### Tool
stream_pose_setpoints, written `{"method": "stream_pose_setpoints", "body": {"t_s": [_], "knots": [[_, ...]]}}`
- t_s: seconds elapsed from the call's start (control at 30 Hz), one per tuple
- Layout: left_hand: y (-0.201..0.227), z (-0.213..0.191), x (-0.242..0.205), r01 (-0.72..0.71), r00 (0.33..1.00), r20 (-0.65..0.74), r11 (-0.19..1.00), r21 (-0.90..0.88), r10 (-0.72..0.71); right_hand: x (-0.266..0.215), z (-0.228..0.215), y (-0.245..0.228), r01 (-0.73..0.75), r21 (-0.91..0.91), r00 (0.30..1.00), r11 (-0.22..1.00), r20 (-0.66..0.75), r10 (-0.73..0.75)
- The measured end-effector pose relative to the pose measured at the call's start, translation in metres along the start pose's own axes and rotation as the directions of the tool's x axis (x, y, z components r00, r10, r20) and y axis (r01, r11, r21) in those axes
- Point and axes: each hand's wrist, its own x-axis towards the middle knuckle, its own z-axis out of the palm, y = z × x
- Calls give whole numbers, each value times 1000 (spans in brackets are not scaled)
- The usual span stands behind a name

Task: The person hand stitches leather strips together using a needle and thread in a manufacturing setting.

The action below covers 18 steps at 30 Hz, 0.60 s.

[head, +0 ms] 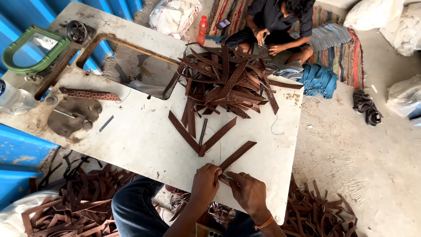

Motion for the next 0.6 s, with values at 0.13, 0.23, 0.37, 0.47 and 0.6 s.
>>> {"method": "stream_pose_setpoints", "body": {"t_s": [0.13, 0.23, 0.37, 0.47, 0.6], "knots": [[2, -1, 0, -6, 1000, -5, 1000, -8, 6, 1, 1, 3, 8, -11, 1000, 1000, 4, -8], [4, -4, 0, -7, 1000, -8, 1000, 4, 7, 3, 3, 3, 9, -30, 999, 1000, 43, -8], [4, 0, -1, -40, 999, -6, 998, 42, 41, 5, 3, -2, -10, -75, 997, 997, 71, 15], [2, 5, -2, -48, 998, 37, 989, 137, 43, 7, 4, -8, 70, -125, 997, 990, -23, -74], [-5, 12, 0, -227, 972, -2, 942, 247, 235, 4, 16, 9, 0, -183, 996, 983, 85, 16]]}}
